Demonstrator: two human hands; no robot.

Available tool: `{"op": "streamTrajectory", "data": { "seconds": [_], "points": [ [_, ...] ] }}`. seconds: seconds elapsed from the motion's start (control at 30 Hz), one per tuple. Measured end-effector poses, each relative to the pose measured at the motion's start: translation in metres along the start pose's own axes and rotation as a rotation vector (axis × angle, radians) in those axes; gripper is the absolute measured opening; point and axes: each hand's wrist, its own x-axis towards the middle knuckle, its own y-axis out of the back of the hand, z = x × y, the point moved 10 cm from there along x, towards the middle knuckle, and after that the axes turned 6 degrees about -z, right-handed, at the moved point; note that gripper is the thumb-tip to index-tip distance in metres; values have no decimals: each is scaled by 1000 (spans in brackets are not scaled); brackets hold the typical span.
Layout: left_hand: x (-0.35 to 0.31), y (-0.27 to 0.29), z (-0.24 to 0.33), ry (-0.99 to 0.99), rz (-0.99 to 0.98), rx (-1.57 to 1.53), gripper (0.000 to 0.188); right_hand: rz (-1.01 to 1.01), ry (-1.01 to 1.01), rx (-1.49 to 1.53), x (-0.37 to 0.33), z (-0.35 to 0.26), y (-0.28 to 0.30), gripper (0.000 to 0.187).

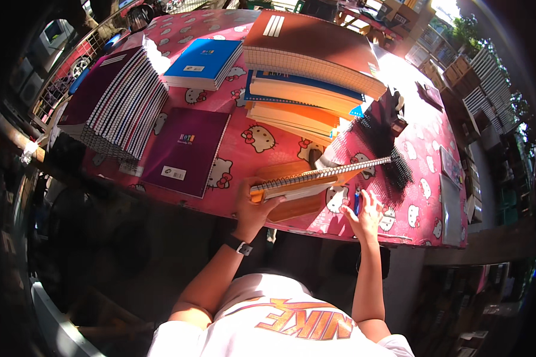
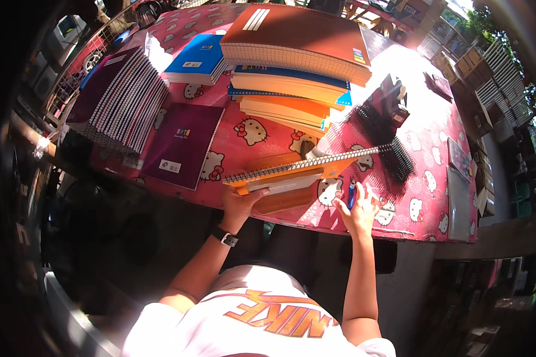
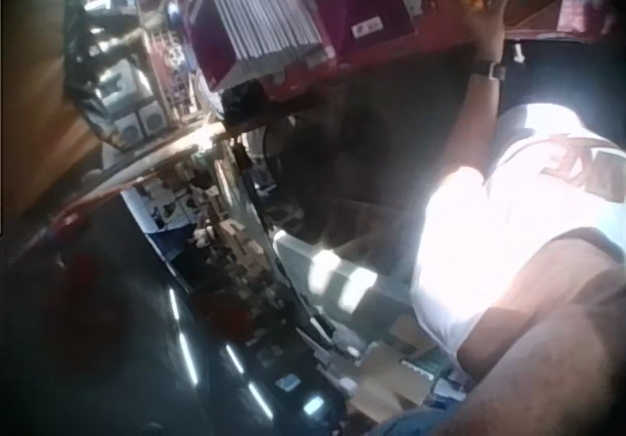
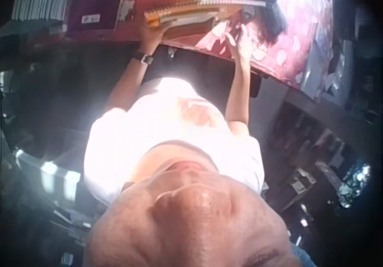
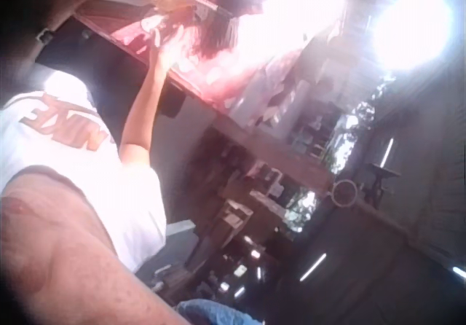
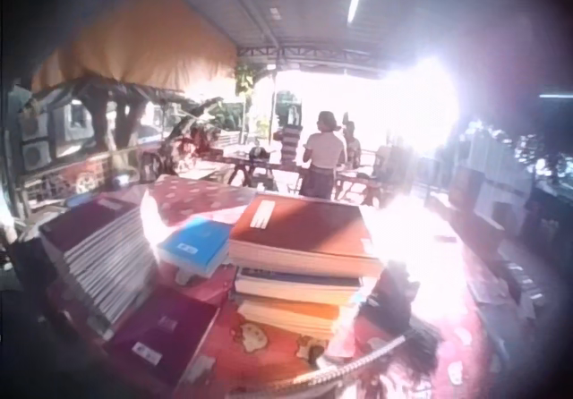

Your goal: The person takes colorful notebooks out of a cardboard box and places them onto a table with a pink cloth, where they then use a blue plastic tool to separate or adjust individual notebooks within a stack.

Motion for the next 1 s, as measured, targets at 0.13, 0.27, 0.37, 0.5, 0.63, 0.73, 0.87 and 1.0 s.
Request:
{"op": "streamTrajectory", "data": {
  "seconds": [0.13, 0.27, 0.37, 0.5, 0.63, 0.73, 0.87, 1.0],
  "points": [
    [-2, -5, 45, -130, -1, -3, 52, 192, -10, 109, -15, 16, 11, 85],
    [11, -2, 127, -285, -44, -68, 44, 312, -93, 80, -25, 28, 22, 72],
    [18, -5, 154, -319, -159, 159, 22, 157, -145, 95, -23, 25, 12, 69],
    [17, 6, 163, -390, -97, 237, 20, 168, -122, 164, -16, 29, 19, 58],
    [15, -1, 151, -224, -110, 35, 22, -13, -260, 1246, -32, 51, -6, 44],
    [18, -3, 153, -207, -105, 14, 24, -46, 22, 1880, -59, -14, 49, 55],
    [19, 6, 149, -245, -121, 64, 20, -254, 435, 1660, -82, -109, 94, 55],
    [16, 10, 155, -250, -105, 101, 18, -121, 786, 1022, -94, -194, 127, 50]
  ]
}}
